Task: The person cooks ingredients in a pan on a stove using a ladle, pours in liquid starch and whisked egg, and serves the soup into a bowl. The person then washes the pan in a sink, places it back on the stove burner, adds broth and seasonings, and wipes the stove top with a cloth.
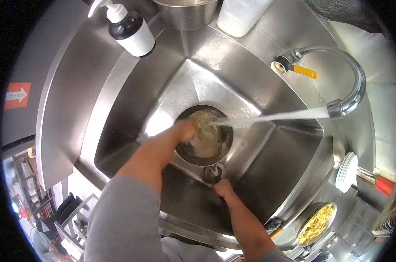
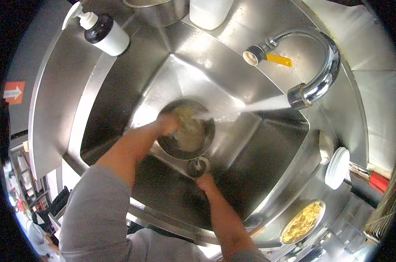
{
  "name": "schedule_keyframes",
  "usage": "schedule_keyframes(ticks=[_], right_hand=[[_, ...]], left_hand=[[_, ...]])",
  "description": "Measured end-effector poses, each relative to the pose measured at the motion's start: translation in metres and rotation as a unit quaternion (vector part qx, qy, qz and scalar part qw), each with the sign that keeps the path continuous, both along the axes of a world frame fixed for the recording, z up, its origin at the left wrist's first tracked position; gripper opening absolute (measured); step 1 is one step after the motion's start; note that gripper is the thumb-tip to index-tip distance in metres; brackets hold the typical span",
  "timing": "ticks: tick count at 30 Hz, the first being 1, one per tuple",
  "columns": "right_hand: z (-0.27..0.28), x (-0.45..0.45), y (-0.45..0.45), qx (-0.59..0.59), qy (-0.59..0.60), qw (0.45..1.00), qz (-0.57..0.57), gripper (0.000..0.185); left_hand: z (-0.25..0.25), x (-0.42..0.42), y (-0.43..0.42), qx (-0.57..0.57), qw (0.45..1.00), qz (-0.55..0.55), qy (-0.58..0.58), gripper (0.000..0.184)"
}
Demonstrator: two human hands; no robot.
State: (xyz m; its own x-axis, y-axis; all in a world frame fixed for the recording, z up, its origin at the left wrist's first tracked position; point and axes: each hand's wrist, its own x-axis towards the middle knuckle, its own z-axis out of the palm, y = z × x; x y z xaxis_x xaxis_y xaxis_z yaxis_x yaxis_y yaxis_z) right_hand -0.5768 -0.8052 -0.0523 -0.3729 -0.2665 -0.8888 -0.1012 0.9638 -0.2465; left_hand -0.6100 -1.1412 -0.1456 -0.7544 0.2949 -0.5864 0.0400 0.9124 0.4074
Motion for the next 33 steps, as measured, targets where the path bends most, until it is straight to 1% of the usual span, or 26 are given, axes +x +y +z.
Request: schedule_keyframes(ticks=[1, 2, 3, 4, 5, 7, 8, 9, 11, 12, 13, 14, 16, 18, 19, 20, 21, 22, 23, 24, 26, 27, 28, 29, 31, 33], right_hand=[[0.000, 0.000, -0.003, -0.033, 0.038, 0.997, 0.065, 0.033], [0.000, 0.001, -0.009, -0.031, 0.040, 0.997, 0.062, 0.033], [0.001, 0.001, -0.022, -0.003, -0.019, 1.000, -0.015, 0.030], [0.001, -0.001, -0.030, 0.024, -0.078, 0.992, -0.092, 0.026], [0.003, -0.001, -0.031, 0.023, -0.077, 0.992, -0.094, 0.026], [0.008, -0.005, -0.022, 0.002, -0.108, 0.984, -0.142, 0.025], [0.031, -0.006, -0.023, 0.004, -0.111, 0.984, -0.139, 0.025], [0.075, -0.017, -0.037, -0.024, -0.113, 0.977, -0.181, 0.023], [0.103, -0.023, -0.038, -0.063, -0.114, 0.966, -0.223, 0.022], [0.093, -0.022, -0.022, -0.067, -0.175, 0.946, -0.264, 0.019], [0.092, -0.026, -0.012, -0.068, -0.233, 0.921, -0.304, 0.017], [0.106, -0.032, -0.012, -0.074, -0.227, 0.921, -0.306, 0.017], [0.136, -0.042, -0.020, -0.119, -0.345, 0.834, -0.413, 0.018], [0.155, -0.037, -0.026, -0.122, -0.343, 0.834, -0.415, 0.021], [0.165, -0.038, -0.030, -0.115, -0.343, 0.835, -0.414, 0.024], [0.172, -0.035, -0.031, -0.125, -0.339, 0.835, -0.416, 0.024], [0.180, -0.027, -0.029, -0.135, -0.298, 0.862, -0.386, 0.023], [0.187, -0.020, -0.028, -0.145, -0.256, 0.887, -0.355, 0.023], [0.196, -0.013, -0.026, -0.151, -0.255, 0.886, -0.358, 0.023], [0.206, -0.010, -0.023, -0.167, -0.227, 0.898, -0.338, 0.022], [0.222, -0.004, -0.013, -0.187, -0.196, 0.907, -0.323, 0.022], [0.228, 0.000, -0.006, -0.212, -0.159, 0.911, -0.317, 0.022], [0.234, 0.003, -0.001, -0.237, -0.122, 0.913, -0.310, 0.022], [0.244, 0.005, 0.000, -0.242, -0.119, 0.911, -0.312, 0.022], [0.271, 0.005, 0.002, -0.231, -0.021, 0.935, -0.269, 0.024], [0.274, 0.007, 0.012, -0.252, -0.025, 0.925, -0.283, 0.022]], left_hand=[[0.011, -0.017, -0.021, -0.031, 0.998, -0.012, 0.048, 0.027], [0.027, -0.038, -0.020, -0.035, 0.993, 0.051, 0.102, 0.025], [0.041, -0.062, -0.008, -0.039, 0.981, 0.114, 0.155, 0.024], [0.020, -0.075, 0.014, -0.026, 0.965, 0.172, 0.194, 0.023], [-0.012, -0.081, 0.041, -0.013, 0.946, 0.228, 0.231, 0.022], [-0.028, -0.065, 0.110, 0.153, 0.884, 0.408, 0.167, 0.025], [0.004, -0.047, 0.133, 0.135, 0.910, 0.386, 0.074, 0.026], [0.039, -0.037, 0.142, 0.113, 0.926, 0.359, -0.012, 0.027], [0.048, -0.017, 0.135, 0.086, 0.982, 0.099, -0.135, 0.030], [0.064, -0.016, 0.117, 0.079, 0.984, 0.100, -0.126, 0.030], [0.084, -0.013, 0.098, 0.092, 0.990, 0.042, -0.103, 0.031], [0.104, -0.005, 0.082, 0.106, 0.991, -0.021, -0.084, 0.031], [0.143, -0.010, 0.038, 0.117, 0.991, -0.024, -0.069, 0.031], [0.265, -0.001, -0.015, 0.181, 0.979, 0.090, -0.029, 0.026], [0.309, 0.011, -0.042, 0.229, 0.963, 0.143, 0.027, 0.024], [0.364, 0.031, -0.061, 0.226, 0.952, 0.184, 0.095, 0.018], [0.429, 0.048, -0.073, 0.168, 0.951, 0.254, 0.057, 0.013], [0.460, 0.076, -0.086, 0.110, 0.946, 0.276, 0.127, 0.012], [0.489, 0.100, -0.095, 0.045, 0.943, 0.298, 0.141, 0.010], [0.501, 0.125, -0.096, -0.003, 0.919, 0.347, 0.188, 0.008], [0.477, 0.174, -0.109, -0.135, 0.867, 0.430, 0.214, 0.012], [0.454, 0.192, -0.112, -0.198, 0.850, 0.457, 0.174, 0.014], [0.421, 0.213, -0.117, -0.260, 0.826, 0.482, 0.133, 0.017], [0.372, 0.245, -0.126, -0.296, 0.843, 0.439, 0.091, 0.020], [0.380, 0.254, -0.101, -0.281, 0.837, 0.443, 0.158, 0.023], [0.402, 0.248, -0.082, -0.278, 0.823, 0.468, 0.163, 0.030]])
